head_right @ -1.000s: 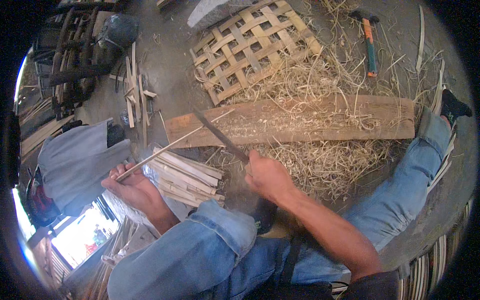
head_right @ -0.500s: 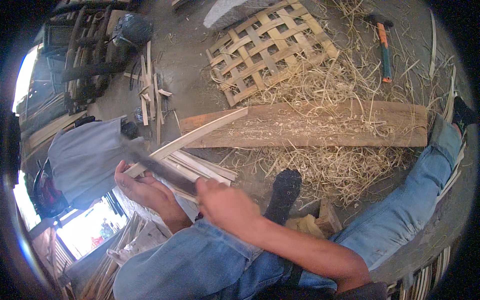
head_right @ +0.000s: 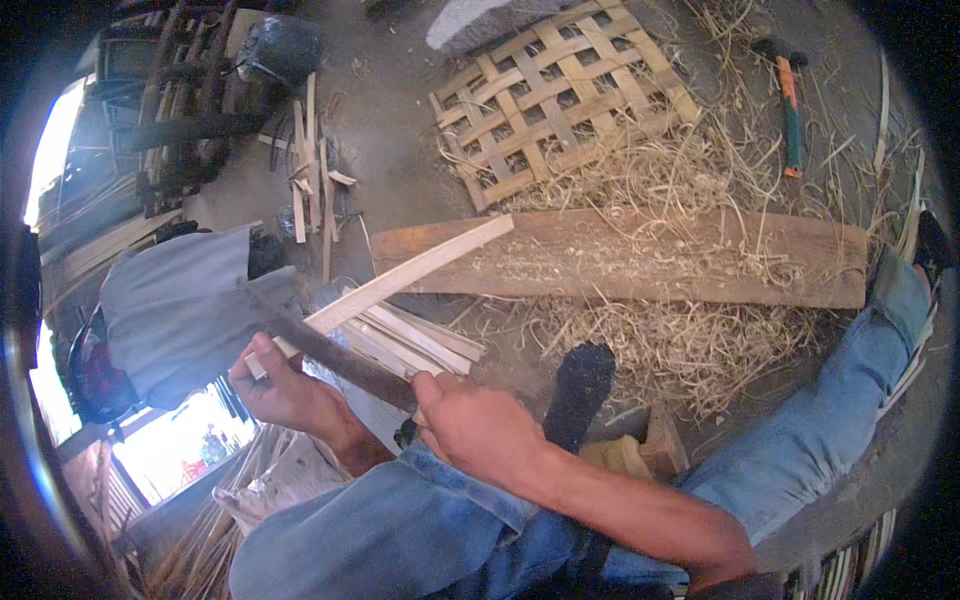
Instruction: The person sits on the floor and uses a knife to shave thin strips from a wooden stick held in the left hand. The person repeatedly shaves the stick and places the finished pieces on the floor.
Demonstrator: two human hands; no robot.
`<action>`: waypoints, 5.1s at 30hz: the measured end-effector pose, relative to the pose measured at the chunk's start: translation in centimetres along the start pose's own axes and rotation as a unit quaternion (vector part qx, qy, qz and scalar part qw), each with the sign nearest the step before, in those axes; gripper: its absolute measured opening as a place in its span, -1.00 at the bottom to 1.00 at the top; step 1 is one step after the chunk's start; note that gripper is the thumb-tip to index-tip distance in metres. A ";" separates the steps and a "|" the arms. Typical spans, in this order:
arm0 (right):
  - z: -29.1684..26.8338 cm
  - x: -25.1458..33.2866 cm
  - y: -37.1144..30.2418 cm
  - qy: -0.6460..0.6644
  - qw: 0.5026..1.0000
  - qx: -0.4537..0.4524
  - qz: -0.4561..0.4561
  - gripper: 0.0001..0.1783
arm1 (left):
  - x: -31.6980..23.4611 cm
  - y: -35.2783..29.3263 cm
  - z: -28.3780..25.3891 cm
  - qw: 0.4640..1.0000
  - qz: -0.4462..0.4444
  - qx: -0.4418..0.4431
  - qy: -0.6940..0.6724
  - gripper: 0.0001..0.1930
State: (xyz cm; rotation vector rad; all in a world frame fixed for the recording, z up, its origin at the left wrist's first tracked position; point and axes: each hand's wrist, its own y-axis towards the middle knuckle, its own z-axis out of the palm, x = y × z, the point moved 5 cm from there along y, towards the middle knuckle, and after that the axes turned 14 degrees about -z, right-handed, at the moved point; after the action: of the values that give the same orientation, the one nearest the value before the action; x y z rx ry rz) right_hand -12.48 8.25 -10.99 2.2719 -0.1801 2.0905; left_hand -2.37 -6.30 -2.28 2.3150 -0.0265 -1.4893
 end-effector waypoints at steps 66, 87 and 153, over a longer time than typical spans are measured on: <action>-4.0 -13.2 -3.8 -0.267 0.951 -0.057 0.146 -0.73 | 6.8 3.7 -3.1 0.997 -0.055 0.009 0.046 -0.74; -3.6 -12.1 -5.5 -0.185 0.959 -0.016 0.213 -0.68 | 5.8 1.7 1.2 0.849 -0.219 0.247 -0.412 -0.76; -3.4 -3.6 -3.7 -0.085 0.985 -0.064 0.135 -0.66 | 1.3 -0.9 5.2 0.906 -0.194 0.218 -0.306 -0.40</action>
State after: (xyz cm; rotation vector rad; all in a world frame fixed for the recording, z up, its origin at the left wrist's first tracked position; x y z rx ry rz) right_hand -15.70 12.52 -14.16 2.4626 -0.6441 1.9252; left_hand -6.54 -7.35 -5.61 2.1304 -0.0788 -2.6017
